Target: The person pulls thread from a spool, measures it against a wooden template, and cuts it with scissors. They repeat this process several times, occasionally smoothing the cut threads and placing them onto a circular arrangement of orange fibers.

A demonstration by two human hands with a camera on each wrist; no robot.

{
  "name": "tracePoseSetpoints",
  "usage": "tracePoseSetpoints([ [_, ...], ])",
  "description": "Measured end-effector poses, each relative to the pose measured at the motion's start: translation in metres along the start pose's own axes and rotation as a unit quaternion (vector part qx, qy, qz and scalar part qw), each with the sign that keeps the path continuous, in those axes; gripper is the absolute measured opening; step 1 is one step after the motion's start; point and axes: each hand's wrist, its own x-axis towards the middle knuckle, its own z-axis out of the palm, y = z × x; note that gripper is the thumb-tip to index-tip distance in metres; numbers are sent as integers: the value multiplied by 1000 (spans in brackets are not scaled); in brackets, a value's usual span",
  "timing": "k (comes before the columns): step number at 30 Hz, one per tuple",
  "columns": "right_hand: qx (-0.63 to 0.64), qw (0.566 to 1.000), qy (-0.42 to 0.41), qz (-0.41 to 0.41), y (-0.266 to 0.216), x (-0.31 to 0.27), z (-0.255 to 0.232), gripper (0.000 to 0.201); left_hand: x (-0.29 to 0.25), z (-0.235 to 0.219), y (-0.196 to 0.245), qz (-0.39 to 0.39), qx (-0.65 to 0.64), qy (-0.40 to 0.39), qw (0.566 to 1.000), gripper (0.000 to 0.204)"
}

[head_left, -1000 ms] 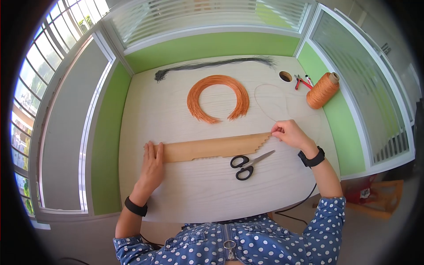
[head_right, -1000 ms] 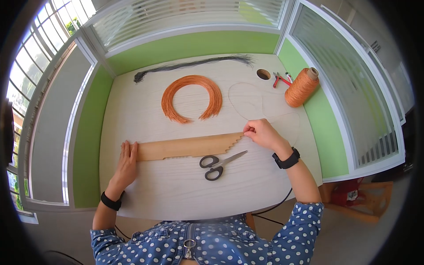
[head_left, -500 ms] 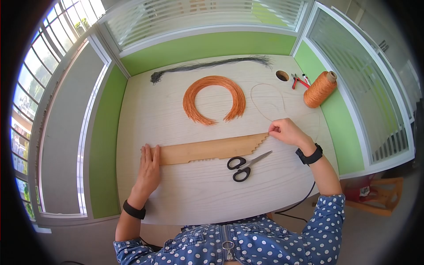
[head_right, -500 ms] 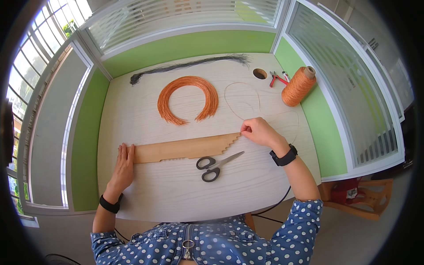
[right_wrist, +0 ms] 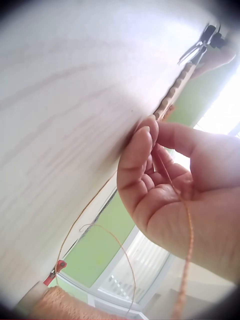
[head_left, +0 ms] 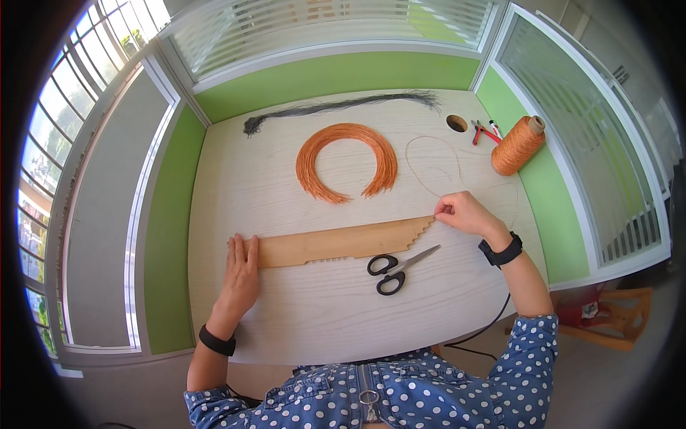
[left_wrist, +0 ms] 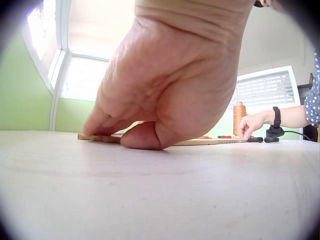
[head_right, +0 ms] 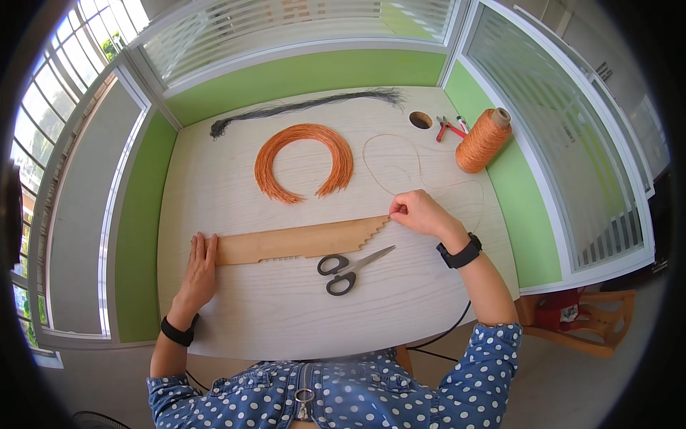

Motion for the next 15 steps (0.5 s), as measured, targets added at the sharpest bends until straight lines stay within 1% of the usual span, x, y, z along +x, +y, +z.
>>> tracePoseSetpoints([
  [11,7,1000,-7,3,-1,0,0,9,0,-1,0,4,1,5,1000,66],
  [15,-5,1000,3,-22,0,1,0,9,0,-2,0,-1,-5,-3,1000,65],
])
